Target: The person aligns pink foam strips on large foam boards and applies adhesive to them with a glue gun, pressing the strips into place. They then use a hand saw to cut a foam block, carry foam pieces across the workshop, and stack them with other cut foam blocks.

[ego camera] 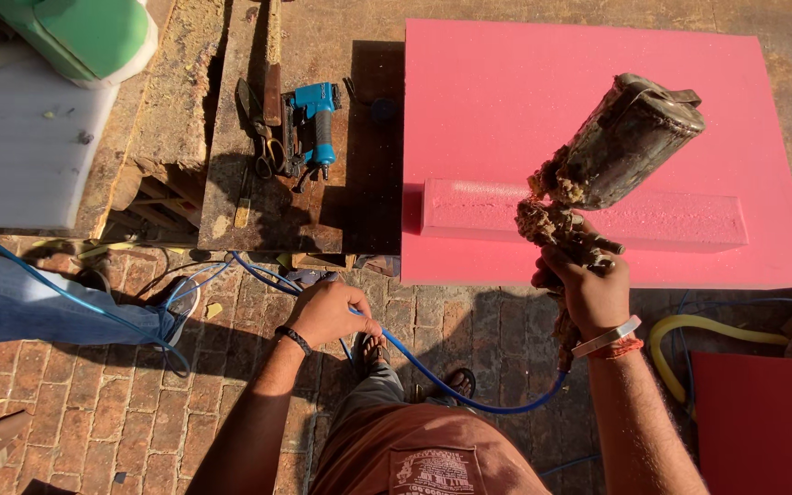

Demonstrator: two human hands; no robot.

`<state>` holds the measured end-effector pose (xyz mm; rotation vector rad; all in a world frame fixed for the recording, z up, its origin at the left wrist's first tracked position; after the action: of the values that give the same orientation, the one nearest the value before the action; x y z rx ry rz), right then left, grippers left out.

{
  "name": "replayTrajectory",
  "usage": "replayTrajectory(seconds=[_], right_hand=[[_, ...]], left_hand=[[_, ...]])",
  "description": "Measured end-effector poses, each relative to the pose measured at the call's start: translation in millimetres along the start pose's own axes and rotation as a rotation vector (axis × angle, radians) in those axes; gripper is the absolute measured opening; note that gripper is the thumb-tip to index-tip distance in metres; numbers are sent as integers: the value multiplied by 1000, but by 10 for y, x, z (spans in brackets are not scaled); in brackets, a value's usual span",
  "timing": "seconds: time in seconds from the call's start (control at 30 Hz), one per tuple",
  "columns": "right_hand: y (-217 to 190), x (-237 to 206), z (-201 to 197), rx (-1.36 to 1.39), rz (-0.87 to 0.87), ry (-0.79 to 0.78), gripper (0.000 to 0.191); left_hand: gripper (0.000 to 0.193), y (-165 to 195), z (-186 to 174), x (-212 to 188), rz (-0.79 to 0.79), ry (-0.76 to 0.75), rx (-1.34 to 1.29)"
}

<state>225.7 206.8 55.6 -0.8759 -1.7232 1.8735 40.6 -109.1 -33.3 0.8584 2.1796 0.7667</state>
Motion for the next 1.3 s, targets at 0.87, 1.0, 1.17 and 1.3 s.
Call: replayTrajectory(seconds=[0.87, 1.0, 1.17, 1.3], right_hand=[[-245, -53, -1968, -110, -125, 294, 34], [-278, 19, -2381, -90, -145, 317, 29], [-352, 66, -2809, -93, -151, 382, 23], [-416, 34, -3135, -130, -157, 448, 19]], left_hand=[[33, 1207, 1121, 169, 1, -71, 46], [33, 1497, 1395, 152, 16, -48, 26], [33, 1755, 1649, 151, -42, -77, 132], [33, 1973, 1839, 208, 5, -88, 26]])
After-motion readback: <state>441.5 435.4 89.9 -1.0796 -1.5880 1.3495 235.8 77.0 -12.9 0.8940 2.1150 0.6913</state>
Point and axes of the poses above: each hand's wrist, its own x-axis towards the middle knuckle, its own z-axis out of the palm, y = z × x, the point moved 4 cm from there along x, towards the middle knuckle, and after that the axes turned 1 degree about -z, right-handed, at the moved point
